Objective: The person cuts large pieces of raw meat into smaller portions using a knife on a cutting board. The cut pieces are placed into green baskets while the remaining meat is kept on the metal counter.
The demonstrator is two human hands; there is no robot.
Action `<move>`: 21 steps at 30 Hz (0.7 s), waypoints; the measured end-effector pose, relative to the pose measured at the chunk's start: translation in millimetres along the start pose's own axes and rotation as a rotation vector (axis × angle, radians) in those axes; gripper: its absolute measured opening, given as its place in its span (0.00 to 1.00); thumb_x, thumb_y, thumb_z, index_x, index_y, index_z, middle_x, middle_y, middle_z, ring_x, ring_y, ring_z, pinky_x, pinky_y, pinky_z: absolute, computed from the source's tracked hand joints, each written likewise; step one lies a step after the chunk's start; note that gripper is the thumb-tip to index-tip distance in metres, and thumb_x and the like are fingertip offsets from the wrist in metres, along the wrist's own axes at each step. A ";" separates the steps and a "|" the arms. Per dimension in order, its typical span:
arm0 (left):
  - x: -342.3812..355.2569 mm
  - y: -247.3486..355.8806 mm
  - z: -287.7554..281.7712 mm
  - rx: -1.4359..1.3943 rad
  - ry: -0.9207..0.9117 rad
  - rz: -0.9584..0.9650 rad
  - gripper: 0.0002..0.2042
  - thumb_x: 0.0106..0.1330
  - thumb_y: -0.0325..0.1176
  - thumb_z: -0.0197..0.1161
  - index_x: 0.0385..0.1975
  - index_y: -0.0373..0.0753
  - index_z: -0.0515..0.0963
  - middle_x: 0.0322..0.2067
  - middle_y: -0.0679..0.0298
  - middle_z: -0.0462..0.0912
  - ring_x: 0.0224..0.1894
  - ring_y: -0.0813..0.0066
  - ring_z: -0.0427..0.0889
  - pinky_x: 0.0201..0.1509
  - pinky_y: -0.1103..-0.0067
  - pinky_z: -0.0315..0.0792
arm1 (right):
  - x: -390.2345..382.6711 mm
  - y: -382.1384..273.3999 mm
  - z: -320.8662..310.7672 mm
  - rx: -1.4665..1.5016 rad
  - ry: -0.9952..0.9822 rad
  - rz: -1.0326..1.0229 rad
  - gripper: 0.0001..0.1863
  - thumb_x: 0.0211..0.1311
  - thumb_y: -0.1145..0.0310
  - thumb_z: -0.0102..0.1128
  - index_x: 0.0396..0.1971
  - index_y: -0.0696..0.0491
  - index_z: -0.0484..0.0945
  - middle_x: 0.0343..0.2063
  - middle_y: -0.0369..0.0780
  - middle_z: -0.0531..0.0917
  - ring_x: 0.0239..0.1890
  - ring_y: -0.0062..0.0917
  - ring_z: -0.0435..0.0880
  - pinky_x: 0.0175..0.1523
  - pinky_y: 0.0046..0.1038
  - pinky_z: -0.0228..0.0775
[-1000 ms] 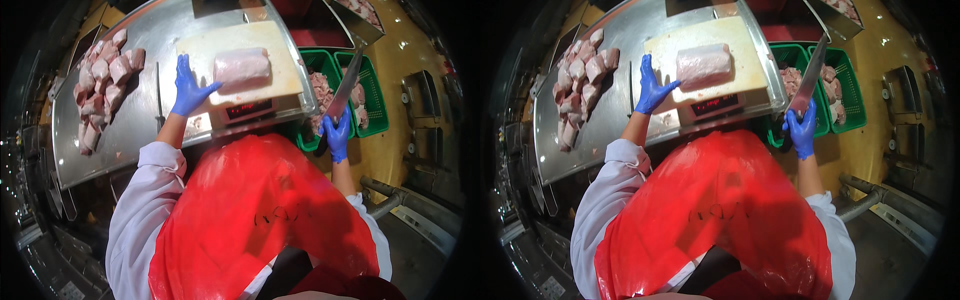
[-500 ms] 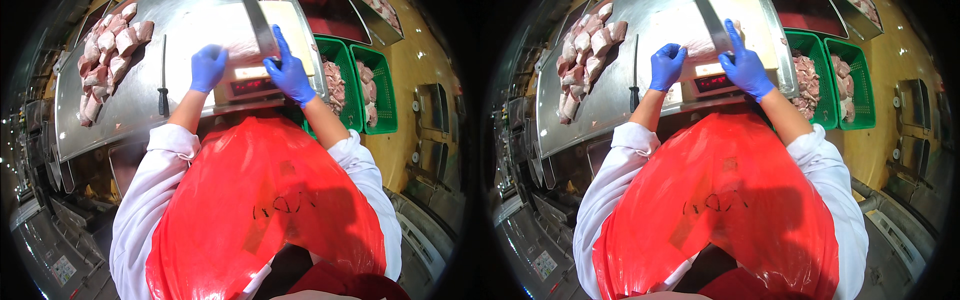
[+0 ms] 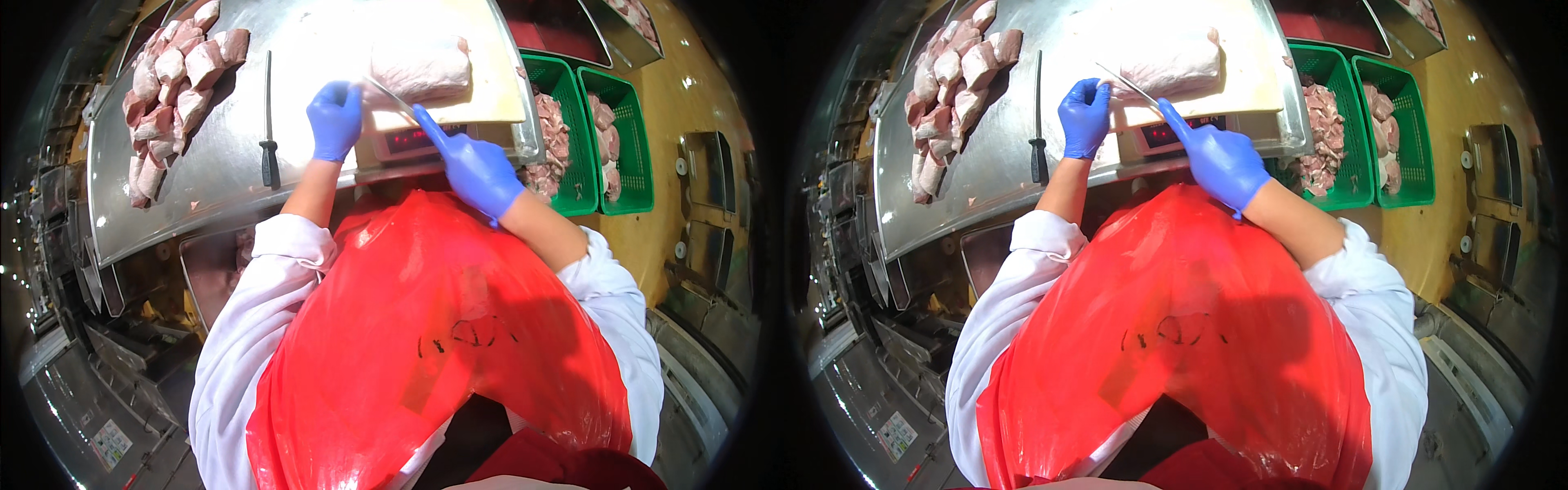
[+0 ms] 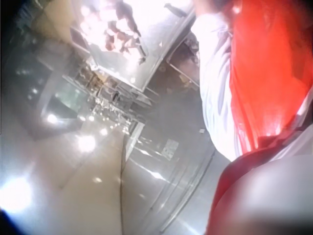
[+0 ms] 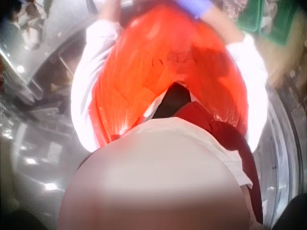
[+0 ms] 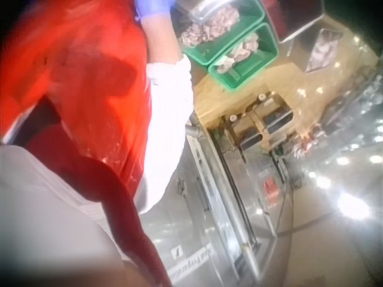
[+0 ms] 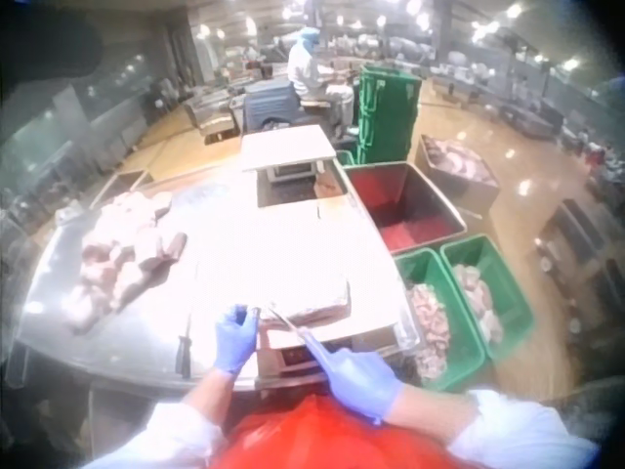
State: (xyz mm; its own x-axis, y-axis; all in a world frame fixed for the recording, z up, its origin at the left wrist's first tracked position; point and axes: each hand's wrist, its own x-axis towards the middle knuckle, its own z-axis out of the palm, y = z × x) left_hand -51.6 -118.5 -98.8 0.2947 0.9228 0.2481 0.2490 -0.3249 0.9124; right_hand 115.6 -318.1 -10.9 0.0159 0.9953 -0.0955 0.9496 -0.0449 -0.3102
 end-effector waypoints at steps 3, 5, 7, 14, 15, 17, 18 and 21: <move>6.8 -14.7 -14.1 -0.023 0.058 -0.055 0.06 0.66 0.29 0.69 0.36 0.33 0.84 0.26 0.67 0.85 0.28 0.86 0.79 0.33 0.83 0.73 | -31.3 1.3 -5.8 -0.103 -0.118 0.064 0.46 0.58 0.79 0.52 0.79 0.44 0.50 0.23 0.49 0.81 0.22 0.45 0.83 0.30 0.46 0.79; 11.5 -1.1 -28.3 -0.026 0.054 -0.143 0.07 0.65 0.31 0.69 0.34 0.33 0.84 0.25 0.67 0.85 0.28 0.85 0.79 0.34 0.83 0.74 | -47.0 -3.2 -21.5 -0.116 -0.184 0.104 0.46 0.58 0.78 0.53 0.79 0.43 0.50 0.22 0.48 0.80 0.21 0.44 0.83 0.30 0.46 0.78; 19.0 -16.1 -42.8 0.100 -0.008 -0.112 0.07 0.65 0.32 0.69 0.33 0.33 0.85 0.25 0.68 0.84 0.28 0.85 0.79 0.34 0.82 0.74 | -62.4 -2.1 -26.0 -0.055 -0.166 0.085 0.46 0.59 0.78 0.54 0.79 0.43 0.50 0.21 0.48 0.79 0.20 0.44 0.81 0.28 0.46 0.76; 55.8 -19.7 -77.1 0.039 -0.453 -0.055 0.13 0.63 0.28 0.65 0.46 0.31 0.80 0.41 0.58 0.86 0.43 0.74 0.84 0.52 0.77 0.77 | -16.3 -23.9 -38.1 0.648 0.186 0.254 0.42 0.65 0.73 0.53 0.79 0.45 0.50 0.17 0.45 0.77 0.18 0.32 0.80 0.29 0.36 0.74; 63.4 -16.5 -81.5 0.028 -0.479 -0.014 0.13 0.63 0.29 0.65 0.46 0.31 0.80 0.40 0.57 0.86 0.44 0.73 0.84 0.53 0.76 0.77 | 12.5 -28.9 -39.2 0.767 0.245 0.308 0.42 0.65 0.72 0.54 0.78 0.45 0.50 0.17 0.43 0.78 0.19 0.28 0.81 0.29 0.33 0.75; 79.7 -13.2 -88.9 -0.006 -0.518 0.053 0.14 0.64 0.32 0.66 0.46 0.31 0.80 0.41 0.56 0.86 0.46 0.70 0.84 0.56 0.74 0.76 | 69.9 -34.3 -42.5 0.897 0.302 0.447 0.42 0.65 0.71 0.53 0.78 0.46 0.49 0.20 0.42 0.82 0.21 0.25 0.84 0.32 0.28 0.79; 87.9 -11.0 -91.1 -0.019 -0.516 0.066 0.14 0.64 0.32 0.66 0.46 0.31 0.80 0.41 0.56 0.86 0.46 0.70 0.84 0.55 0.74 0.76 | 96.9 -31.2 -41.2 0.829 0.359 0.456 0.40 0.66 0.71 0.50 0.78 0.46 0.50 0.19 0.44 0.82 0.21 0.27 0.85 0.32 0.30 0.81; 108.2 -14.0 -97.2 -0.073 -0.514 0.096 0.14 0.65 0.33 0.67 0.46 0.31 0.80 0.41 0.57 0.86 0.45 0.71 0.84 0.54 0.75 0.76 | 168.2 -46.6 -63.1 0.760 0.433 0.575 0.28 0.61 0.76 0.51 0.64 0.57 0.63 0.20 0.45 0.81 0.18 0.30 0.81 0.26 0.32 0.76</move>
State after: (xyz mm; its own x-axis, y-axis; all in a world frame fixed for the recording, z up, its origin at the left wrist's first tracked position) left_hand -112.8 6.0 -53.1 0.7317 0.6634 0.1566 0.1392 -0.3703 0.9184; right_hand 93.7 -143.2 47.2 0.6561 0.7457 -0.1161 0.3193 -0.4137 -0.8526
